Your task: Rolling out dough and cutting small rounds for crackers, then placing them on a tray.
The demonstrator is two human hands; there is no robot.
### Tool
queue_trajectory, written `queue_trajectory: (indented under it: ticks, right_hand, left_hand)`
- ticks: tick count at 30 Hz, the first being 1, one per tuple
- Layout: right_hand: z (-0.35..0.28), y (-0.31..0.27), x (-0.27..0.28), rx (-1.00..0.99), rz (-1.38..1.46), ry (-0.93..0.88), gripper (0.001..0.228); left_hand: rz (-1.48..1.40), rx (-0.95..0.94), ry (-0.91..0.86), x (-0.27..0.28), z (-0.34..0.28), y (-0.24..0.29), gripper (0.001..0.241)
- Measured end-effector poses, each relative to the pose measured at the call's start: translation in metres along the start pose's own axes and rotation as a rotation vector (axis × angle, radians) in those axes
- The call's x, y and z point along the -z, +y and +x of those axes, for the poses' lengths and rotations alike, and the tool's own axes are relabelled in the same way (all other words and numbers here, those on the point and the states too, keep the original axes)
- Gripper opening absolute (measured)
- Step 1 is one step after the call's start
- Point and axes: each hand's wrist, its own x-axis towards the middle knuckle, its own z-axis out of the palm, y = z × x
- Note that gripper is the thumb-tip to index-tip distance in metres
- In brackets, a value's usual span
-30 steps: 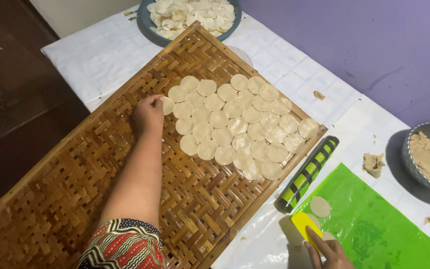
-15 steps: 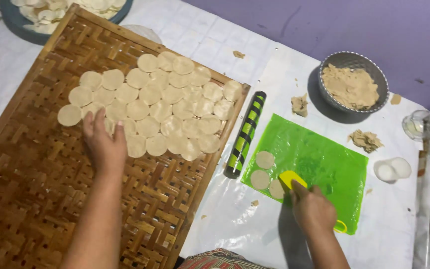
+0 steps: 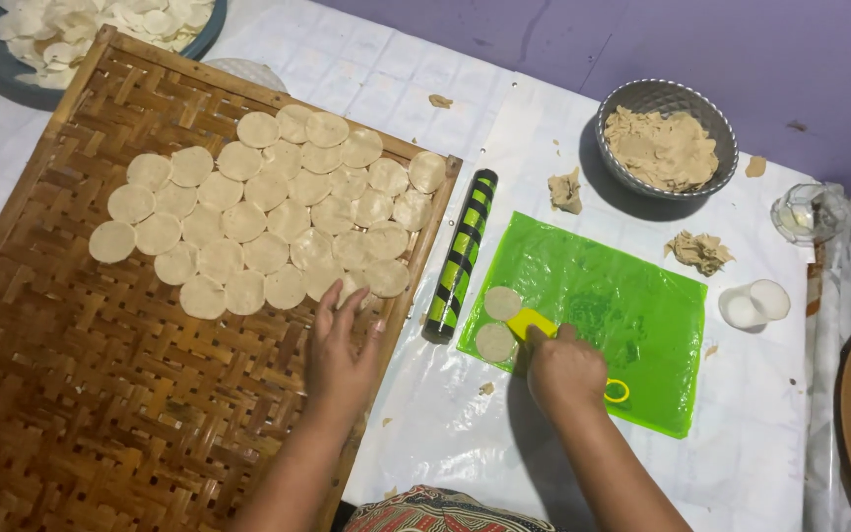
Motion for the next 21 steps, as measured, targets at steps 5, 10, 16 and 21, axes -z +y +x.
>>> queue_trajectory:
  ticks: [5, 10, 16, 21]
  right_hand:
    - [0.003, -0.004, 0.008, -0.024, 0.133, -0.098, 0.028]
    - [-0.001, -0.001, 0.021, -0.101, 0.439, -0.121, 0.037]
    - [-0.012, -0.003, 0.026, 0.089, 0.415, 0.303, 0.038]
    - [-0.035, -0.026, 0.074, 0.340, 0.438, 0.337, 0.040]
  left_hand:
    - [-0.241, 0.158, -0.134, -0.016, -0.012, 0.016, 0.048]
    - [-0.494, 0.440, -0.193, -0.020, -0.014, 0.036, 0.040]
    - [0.015, 0.545, -0.373, -0.029, 0.008, 0.047, 0.033]
    - [-1.216, 0.967, -0.333, -0.059, 0.005, 0.005, 0.045]
